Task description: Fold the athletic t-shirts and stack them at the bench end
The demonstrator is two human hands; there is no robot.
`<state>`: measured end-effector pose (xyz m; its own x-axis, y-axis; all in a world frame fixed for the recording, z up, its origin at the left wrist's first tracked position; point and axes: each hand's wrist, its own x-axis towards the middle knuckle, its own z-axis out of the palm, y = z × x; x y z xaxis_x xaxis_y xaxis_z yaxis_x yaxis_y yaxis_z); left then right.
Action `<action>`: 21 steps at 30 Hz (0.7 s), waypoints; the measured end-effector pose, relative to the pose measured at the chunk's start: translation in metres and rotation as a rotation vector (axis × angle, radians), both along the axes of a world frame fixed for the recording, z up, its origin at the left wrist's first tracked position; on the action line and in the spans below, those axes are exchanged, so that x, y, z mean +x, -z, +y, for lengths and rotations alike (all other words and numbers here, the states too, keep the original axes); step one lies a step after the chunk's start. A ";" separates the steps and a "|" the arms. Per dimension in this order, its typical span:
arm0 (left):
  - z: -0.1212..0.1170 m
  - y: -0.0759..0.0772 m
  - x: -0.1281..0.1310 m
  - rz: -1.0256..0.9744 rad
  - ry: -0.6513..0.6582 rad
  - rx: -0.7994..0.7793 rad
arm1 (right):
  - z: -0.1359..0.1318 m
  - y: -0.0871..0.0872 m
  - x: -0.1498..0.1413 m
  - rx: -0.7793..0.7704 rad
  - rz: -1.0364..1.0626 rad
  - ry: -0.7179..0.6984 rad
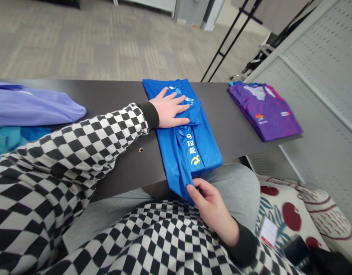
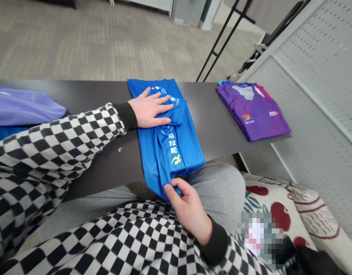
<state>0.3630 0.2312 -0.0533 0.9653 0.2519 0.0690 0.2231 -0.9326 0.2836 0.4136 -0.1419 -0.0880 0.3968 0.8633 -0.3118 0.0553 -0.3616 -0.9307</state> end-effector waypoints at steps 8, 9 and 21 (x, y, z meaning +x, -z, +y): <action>-0.018 -0.001 0.013 -0.200 0.139 0.046 | 0.000 0.017 0.006 0.005 -0.114 0.004; -0.020 -0.001 0.014 -0.211 0.119 0.048 | 0.000 0.020 0.006 0.010 -0.115 0.013; -0.033 0.001 0.020 -0.135 -0.134 0.024 | 0.002 0.008 0.003 0.091 -0.135 0.071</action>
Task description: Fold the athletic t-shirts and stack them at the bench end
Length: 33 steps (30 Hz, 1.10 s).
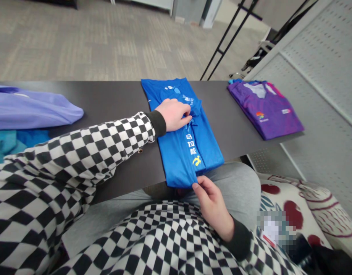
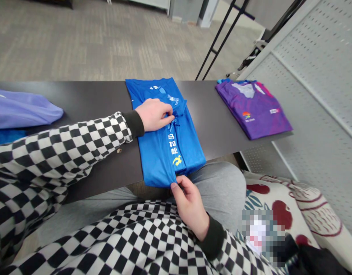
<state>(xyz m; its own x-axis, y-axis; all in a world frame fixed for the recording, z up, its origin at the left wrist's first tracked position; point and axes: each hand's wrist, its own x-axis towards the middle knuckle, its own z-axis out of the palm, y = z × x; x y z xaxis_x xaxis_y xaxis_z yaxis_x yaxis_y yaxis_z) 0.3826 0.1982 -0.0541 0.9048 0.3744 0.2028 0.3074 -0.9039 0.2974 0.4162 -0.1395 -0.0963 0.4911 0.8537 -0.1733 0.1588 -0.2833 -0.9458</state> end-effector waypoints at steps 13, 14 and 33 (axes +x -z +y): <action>0.002 -0.011 -0.033 0.200 0.192 0.003 | -0.005 0.015 0.004 -0.075 0.075 -0.074; 0.002 -0.010 -0.038 0.230 0.213 -0.011 | -0.004 0.015 0.004 -0.066 0.076 -0.076; 0.036 -0.002 -0.062 0.478 0.216 -0.027 | -0.001 0.032 0.014 -0.082 0.021 -0.061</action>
<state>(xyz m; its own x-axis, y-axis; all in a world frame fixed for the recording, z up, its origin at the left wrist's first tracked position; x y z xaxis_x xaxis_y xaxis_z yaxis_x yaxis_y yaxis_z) 0.3209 0.2340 -0.0519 0.9511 0.1687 -0.2586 0.2221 -0.9556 0.1936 0.4299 -0.1407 -0.1279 0.4338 0.8647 -0.2534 0.1586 -0.3501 -0.9232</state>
